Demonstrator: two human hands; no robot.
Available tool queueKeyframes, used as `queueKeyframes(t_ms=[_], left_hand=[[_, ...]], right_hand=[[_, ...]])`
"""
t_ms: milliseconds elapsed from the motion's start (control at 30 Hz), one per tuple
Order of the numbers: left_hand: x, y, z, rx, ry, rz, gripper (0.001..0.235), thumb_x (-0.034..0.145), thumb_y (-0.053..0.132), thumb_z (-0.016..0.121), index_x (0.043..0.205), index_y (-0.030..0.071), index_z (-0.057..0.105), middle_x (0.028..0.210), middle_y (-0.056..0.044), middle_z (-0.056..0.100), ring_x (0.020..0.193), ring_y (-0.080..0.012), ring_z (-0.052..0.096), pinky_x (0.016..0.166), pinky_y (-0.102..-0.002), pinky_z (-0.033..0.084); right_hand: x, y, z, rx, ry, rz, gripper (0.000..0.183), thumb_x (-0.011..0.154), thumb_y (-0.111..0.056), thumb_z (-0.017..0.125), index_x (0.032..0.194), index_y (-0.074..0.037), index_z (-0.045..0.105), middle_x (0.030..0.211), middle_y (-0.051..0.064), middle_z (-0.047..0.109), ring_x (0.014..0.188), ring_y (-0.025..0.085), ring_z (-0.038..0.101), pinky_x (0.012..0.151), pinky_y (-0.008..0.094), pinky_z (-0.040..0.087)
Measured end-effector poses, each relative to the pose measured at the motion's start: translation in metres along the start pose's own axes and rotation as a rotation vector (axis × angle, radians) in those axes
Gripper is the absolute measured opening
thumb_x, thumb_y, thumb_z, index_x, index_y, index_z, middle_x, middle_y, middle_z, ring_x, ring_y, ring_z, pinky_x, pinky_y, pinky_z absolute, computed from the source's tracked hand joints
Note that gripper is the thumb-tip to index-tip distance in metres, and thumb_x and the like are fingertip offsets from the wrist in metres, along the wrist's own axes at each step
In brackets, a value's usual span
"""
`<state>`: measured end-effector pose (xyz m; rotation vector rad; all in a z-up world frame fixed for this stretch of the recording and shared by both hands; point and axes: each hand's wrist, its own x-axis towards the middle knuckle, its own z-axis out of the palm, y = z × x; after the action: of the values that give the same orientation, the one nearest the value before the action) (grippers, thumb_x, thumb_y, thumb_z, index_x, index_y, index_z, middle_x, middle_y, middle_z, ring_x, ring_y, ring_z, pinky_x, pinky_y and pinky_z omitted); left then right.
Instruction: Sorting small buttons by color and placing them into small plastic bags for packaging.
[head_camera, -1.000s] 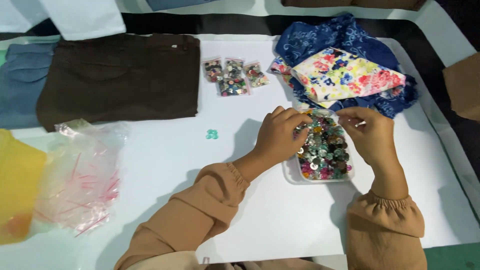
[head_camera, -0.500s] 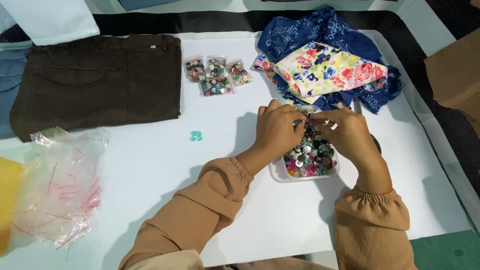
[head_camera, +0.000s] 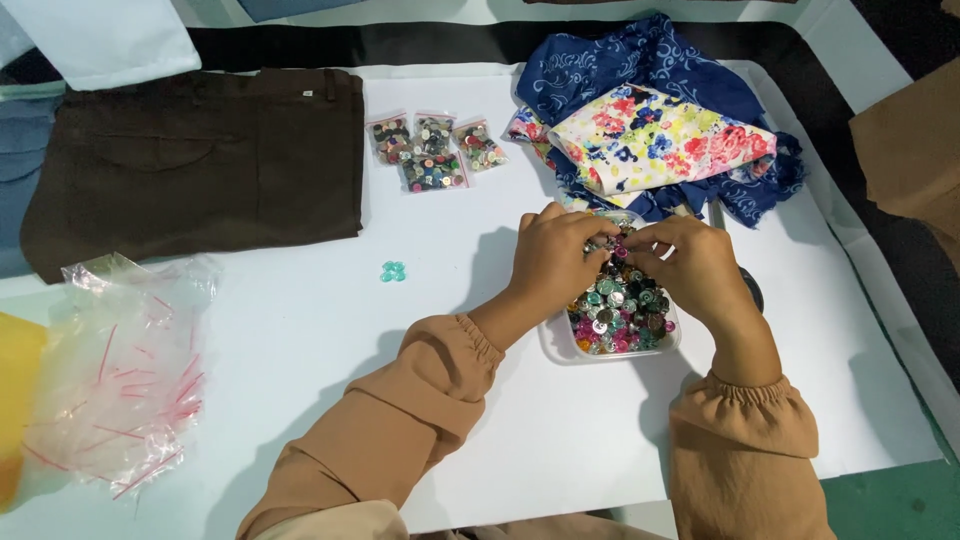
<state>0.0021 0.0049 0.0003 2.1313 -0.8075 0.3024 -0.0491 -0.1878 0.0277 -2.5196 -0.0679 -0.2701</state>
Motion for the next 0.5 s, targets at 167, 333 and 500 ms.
queueKeyframes(t_ms=[167,333,500], left_hand=[[0.001,-0.008,0.007,-0.139,0.018,0.052,0.033,0.080,0.005,0.078,0.112,0.016,0.075,0.092,-0.001,0.075,0.093,-0.0251,0.065,0.089,-0.044,0.047],[-0.001,-0.010,0.012,-0.255,0.057,0.125,0.038,0.081,-0.003,0.076,0.115,0.012,0.073,0.094,-0.007,0.077,0.090,-0.0295,0.069,0.086,-0.044,0.052],[-0.010,0.001,-0.013,-0.285,0.089,0.152,0.039,0.087,-0.003,0.072,0.122,0.014,0.071,0.098,-0.006,0.077,0.092,-0.0273,0.070,0.087,-0.041,0.054]], right_hand=[[0.003,-0.004,-0.002,-0.015,0.000,-0.038,0.029,0.080,0.000,0.083,0.108,-0.006,0.081,0.086,0.015,0.073,0.081,0.026,0.066,0.065,0.035,0.058],[0.000,-0.007,-0.003,-0.009,0.006,-0.050,0.024,0.079,0.001,0.084,0.103,-0.005,0.081,0.083,0.016,0.072,0.078,0.026,0.066,0.064,0.034,0.057],[-0.002,0.004,-0.002,0.059,0.105,-0.042,0.024,0.082,-0.006,0.086,0.105,-0.010,0.081,0.085,0.010,0.074,0.077,0.023,0.067,0.064,0.031,0.056]])
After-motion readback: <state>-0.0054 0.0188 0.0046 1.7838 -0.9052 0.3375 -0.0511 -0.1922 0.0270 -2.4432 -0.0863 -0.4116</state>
